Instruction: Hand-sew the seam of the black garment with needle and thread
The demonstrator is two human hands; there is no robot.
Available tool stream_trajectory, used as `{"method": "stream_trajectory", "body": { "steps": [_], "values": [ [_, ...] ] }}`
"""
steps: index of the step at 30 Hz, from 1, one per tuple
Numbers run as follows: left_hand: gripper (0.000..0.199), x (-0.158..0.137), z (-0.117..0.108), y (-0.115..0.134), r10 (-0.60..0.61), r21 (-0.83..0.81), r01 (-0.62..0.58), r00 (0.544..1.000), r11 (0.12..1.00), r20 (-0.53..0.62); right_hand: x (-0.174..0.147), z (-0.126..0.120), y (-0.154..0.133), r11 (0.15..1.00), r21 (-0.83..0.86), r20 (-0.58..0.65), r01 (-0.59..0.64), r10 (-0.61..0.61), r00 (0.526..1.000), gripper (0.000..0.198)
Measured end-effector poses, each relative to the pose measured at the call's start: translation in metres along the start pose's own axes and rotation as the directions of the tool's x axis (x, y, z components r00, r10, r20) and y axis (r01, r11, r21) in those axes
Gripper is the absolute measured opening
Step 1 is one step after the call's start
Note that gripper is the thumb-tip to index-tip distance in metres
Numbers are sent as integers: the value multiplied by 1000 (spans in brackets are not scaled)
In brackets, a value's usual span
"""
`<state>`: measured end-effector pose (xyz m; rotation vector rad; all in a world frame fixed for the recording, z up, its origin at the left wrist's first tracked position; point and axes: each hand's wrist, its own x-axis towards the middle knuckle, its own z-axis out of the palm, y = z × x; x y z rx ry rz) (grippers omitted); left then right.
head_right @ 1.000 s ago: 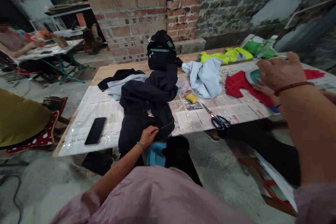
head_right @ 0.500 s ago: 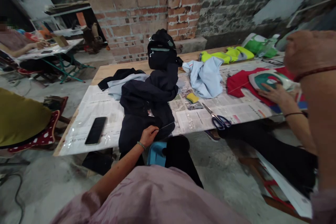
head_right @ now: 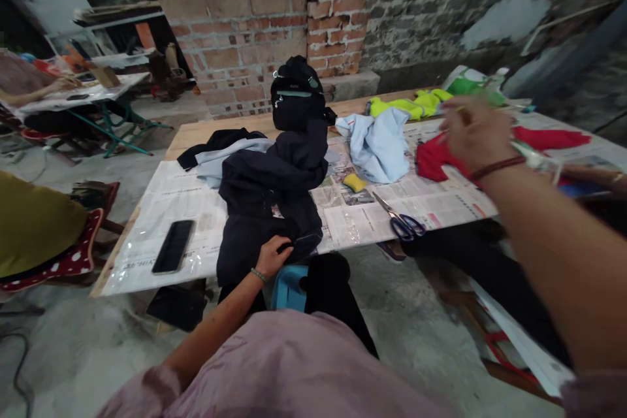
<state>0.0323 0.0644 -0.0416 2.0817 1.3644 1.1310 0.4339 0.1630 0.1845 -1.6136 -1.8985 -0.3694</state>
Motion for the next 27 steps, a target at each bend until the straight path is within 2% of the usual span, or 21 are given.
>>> {"method": "stream_trajectory", "body": {
  "steps": [2,3,4,6,8,10,14,18,23,27],
  "values": [
    [13,-1,0,1,13,-5,-13,1000,1000,-20,-16,23,-41,998,60,111,1,-7,994,41],
    [12,-1,0,1,20,-11,-20,999,1000,-26,-30,38,-64,992,117,189,44,-66,980,35],
    [11,-1,-1,1,25,-18,-26,999,1000,-28,-45,55,-86,975,193,262,111,-160,952,30],
    [10,-1,-1,1,24,-33,-25,999,999,-27,-76,87,-126,899,357,328,253,-374,867,26],
    [9,0,-2,0,12,-45,-13,1000,999,-27,-98,113,-154,836,456,383,305,-494,781,26],
    [9,1,-2,-1,4,-55,-5,1000,998,-29,-109,131,-173,820,473,426,323,-534,730,26],
    [9,2,-2,-2,16,-88,-18,999,996,-28,-111,147,-192,817,469,495,336,-558,666,25],
    [10,1,-1,-3,9,-117,-13,999,993,-33,-115,155,-193,813,484,543,323,-568,619,25],
    [10,2,-1,-4,-17,-132,14,1000,991,-22,-128,159,-183,795,533,558,289,-587,587,25],
    [10,4,-1,-3,-42,-147,42,999,988,0,-130,159,-181,799,534,565,276,-580,587,27]
  ]
}}
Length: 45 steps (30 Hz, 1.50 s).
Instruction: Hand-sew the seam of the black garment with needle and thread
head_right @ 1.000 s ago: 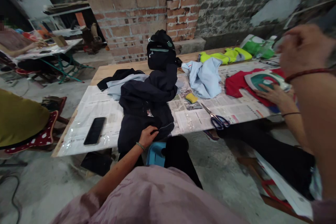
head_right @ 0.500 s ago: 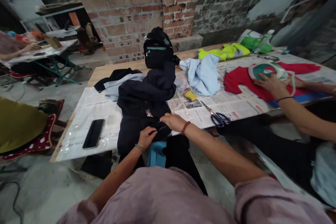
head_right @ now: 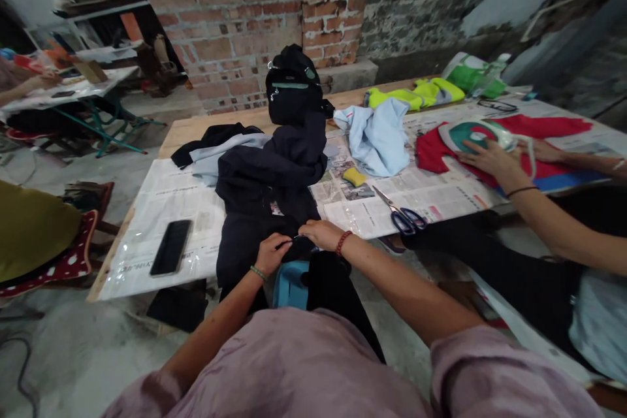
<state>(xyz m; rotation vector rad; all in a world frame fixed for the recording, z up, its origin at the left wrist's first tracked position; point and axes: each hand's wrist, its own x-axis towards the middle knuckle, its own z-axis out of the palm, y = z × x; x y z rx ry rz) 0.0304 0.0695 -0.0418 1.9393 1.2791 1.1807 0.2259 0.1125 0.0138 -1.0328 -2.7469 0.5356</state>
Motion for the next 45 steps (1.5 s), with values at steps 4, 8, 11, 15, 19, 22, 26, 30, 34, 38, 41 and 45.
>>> {"method": "stream_trajectory", "body": {
  "steps": [4,8,11,15,19,22,26,30,34,38,41,45],
  "values": [
    [10,3,-2,1,-28,11,27,999,1000,28,7,-1,0,1000,-22,15,-10,11,1000,27],
    [10,5,-5,2,-58,34,57,997,998,50,12,-2,1,999,-51,54,-9,12,998,26],
    [10,6,-5,2,-59,43,56,996,998,61,12,-3,3,999,-41,74,18,-15,997,26],
    [10,7,-5,1,-61,52,57,994,997,89,11,-5,4,998,-24,98,51,-48,994,26],
    [11,7,-6,1,-62,49,57,993,997,103,11,-5,5,997,-1,100,78,-77,992,26],
    [11,7,-7,1,-64,50,59,992,997,110,11,-6,4,996,26,96,88,-90,991,26],
    [11,7,-6,1,-53,44,49,992,998,111,11,-7,2,996,32,116,79,-82,990,26],
    [11,6,-5,0,-40,28,37,994,999,103,13,-7,4,995,23,125,101,-103,987,25],
    [9,6,-5,0,-34,2,34,995,999,95,13,-4,9,993,-1,125,119,-118,985,26],
    [9,6,-5,1,-27,-7,28,995,1000,97,13,-3,10,994,3,100,109,-108,989,27],
    [9,6,-5,2,-25,-10,26,995,1000,96,13,-4,9,995,-6,127,103,-101,987,28],
    [10,6,-5,1,-30,1,30,995,1000,93,14,-5,8,992,5,130,123,-122,984,28]
  ]
}}
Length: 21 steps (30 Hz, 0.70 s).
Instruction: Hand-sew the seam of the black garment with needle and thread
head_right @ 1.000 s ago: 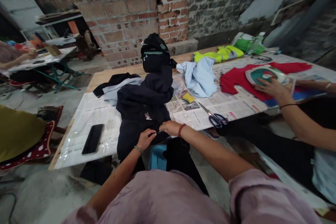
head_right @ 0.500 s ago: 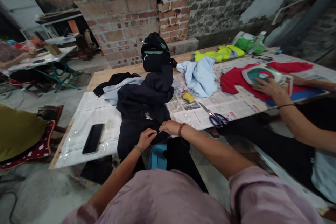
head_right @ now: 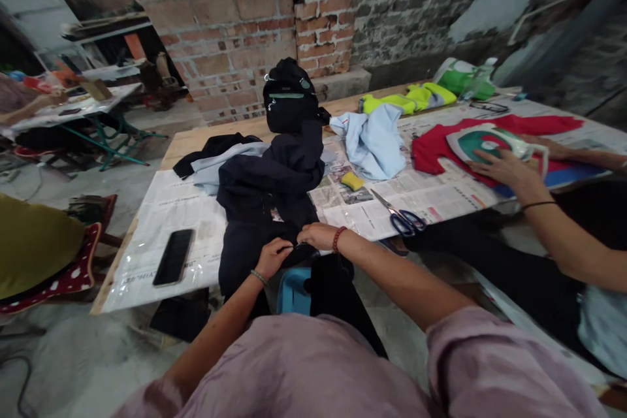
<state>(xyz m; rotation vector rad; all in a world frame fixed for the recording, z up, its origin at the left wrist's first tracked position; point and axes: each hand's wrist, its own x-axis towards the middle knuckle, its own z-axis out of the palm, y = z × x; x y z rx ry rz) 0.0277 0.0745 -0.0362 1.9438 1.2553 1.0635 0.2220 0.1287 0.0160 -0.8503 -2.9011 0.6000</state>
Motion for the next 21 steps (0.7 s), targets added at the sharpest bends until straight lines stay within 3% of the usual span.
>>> {"method": "stream_trajectory", "body": {
  "steps": [6,15,21],
  "values": [
    [11,0,0,0,7,4,-7,1000,1000,15,1,-1,-1,1000,6,4,16,-16,1000,28],
    [14,-1,0,-1,20,8,-20,999,1000,39,12,-13,-12,983,-155,136,96,-75,988,22],
    [15,-1,1,-2,24,16,-25,999,1000,41,18,-21,-20,969,-225,207,98,-51,977,19]
  ]
}}
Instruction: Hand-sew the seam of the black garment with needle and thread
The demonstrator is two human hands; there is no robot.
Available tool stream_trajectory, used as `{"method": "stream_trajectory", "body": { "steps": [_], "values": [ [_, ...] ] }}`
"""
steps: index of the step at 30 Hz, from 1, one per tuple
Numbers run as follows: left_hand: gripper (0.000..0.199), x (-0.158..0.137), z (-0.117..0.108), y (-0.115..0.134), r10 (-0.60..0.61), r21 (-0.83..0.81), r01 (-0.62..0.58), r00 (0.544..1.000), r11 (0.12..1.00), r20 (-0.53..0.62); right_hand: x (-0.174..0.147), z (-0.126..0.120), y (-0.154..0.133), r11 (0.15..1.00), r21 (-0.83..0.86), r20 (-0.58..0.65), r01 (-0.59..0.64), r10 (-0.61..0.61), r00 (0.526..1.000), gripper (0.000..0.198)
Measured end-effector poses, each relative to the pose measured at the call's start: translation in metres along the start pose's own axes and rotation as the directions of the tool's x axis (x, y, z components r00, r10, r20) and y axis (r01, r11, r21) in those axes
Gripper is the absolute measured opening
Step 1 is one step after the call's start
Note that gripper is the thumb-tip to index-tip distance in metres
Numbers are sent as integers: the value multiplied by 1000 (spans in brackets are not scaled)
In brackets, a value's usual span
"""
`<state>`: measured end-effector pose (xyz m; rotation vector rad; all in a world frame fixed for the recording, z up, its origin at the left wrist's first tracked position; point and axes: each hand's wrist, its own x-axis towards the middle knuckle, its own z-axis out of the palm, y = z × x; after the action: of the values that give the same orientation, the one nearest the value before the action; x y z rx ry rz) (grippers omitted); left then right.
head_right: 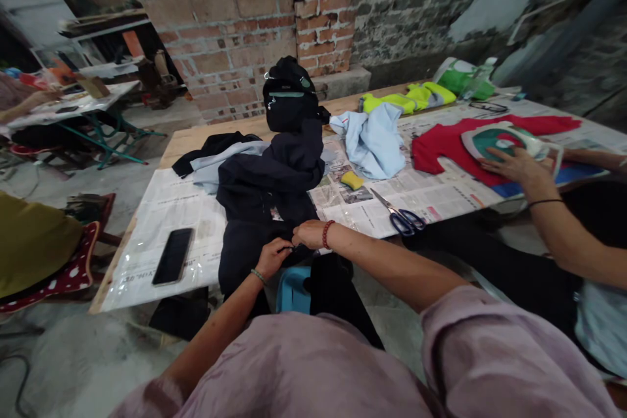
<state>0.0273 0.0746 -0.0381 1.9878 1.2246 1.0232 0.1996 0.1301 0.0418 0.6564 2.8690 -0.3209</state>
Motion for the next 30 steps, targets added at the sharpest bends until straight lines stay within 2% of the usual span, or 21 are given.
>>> {"method": "stream_trajectory", "body": {
  "steps": [6,9,12,14,16,19,22,27,30],
  "values": [
    [15,0,1,-5,-24,1,24,1000,1000,-7,5,-4,-5,999,-39,76,-3,6,997,20],
    [14,1,1,-7,-39,-3,38,999,999,-23,6,-2,-5,1000,-16,76,-1,2,997,21],
    [12,1,1,-8,-44,-43,42,998,998,-35,5,3,-4,992,121,-31,-33,37,999,22],
    [11,1,0,-8,-46,-64,44,999,997,-29,5,7,-2,954,288,-139,-89,133,981,22],
    [10,1,0,-7,-47,-66,46,999,997,-19,7,13,-1,853,491,-158,-175,285,945,21],
    [11,1,-1,-5,-51,-64,50,999,997,-10,13,20,-1,618,735,-39,-280,450,892,17],
    [11,1,-1,-4,-55,-68,54,998,996,-16,19,24,-1,450,848,18,-282,506,862,12],
    [12,0,-1,-4,-40,-80,38,999,996,-12,20,22,-1,242,925,115,-292,555,824,6],
    [11,1,-2,-5,-37,-83,36,999,996,-4,19,20,-1,143,947,164,-287,553,817,2]
  ]
}}
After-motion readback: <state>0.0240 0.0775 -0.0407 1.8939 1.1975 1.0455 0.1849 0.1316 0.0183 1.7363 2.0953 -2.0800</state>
